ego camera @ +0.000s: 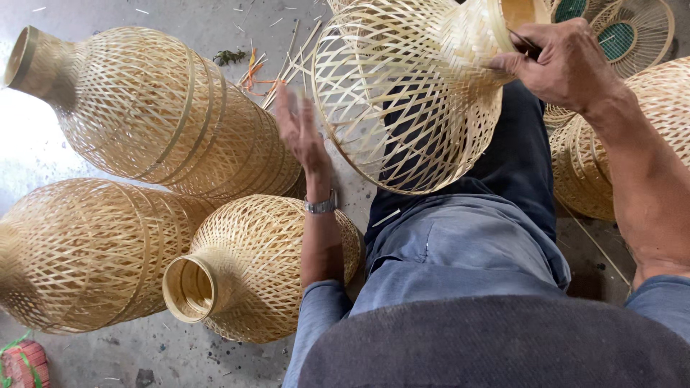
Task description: The person trims excess bamboo strips on a woven bamboo trap using a knife while turning the trap by hand.
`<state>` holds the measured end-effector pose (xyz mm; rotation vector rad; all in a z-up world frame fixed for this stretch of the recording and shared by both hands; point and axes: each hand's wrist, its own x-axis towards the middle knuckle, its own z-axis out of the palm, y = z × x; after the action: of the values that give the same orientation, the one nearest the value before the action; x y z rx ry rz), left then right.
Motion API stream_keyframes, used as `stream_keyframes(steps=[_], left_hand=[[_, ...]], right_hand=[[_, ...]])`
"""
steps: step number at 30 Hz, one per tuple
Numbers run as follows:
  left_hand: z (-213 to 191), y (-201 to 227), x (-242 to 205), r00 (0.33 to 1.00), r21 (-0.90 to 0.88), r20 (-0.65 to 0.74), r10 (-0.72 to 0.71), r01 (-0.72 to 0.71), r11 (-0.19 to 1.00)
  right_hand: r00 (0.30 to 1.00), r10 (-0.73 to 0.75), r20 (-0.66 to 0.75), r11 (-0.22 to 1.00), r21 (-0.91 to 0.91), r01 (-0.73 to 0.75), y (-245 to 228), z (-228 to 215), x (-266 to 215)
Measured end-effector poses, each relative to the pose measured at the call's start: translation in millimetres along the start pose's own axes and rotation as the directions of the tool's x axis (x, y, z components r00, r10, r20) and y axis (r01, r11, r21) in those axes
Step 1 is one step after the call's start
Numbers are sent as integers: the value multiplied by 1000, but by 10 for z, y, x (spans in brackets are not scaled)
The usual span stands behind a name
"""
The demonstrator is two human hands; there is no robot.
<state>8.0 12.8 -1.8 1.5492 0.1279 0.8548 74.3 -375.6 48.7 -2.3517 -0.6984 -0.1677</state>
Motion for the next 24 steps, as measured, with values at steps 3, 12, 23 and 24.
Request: stream_keyframes(steps=[3,12,23,24], left_hand=[[23,124,-39,905,174,238,354,-398,901],[239,712,-62,636,258,681,363,-672,694],[245,819,-68,569,154,711,414,-700,698],[252,834,-83,569,154,709,417,-702,695]], right_hand=[[1000,-25,-13,991,-130,23,-188,-42,-9],[978,-204,-48,959,-210,189,-406,-123,-10],[912,-392,-121,813,-509,282,-735,-317,-186],[900,-417,-129,800,-521,296,-778,-330,-199]])
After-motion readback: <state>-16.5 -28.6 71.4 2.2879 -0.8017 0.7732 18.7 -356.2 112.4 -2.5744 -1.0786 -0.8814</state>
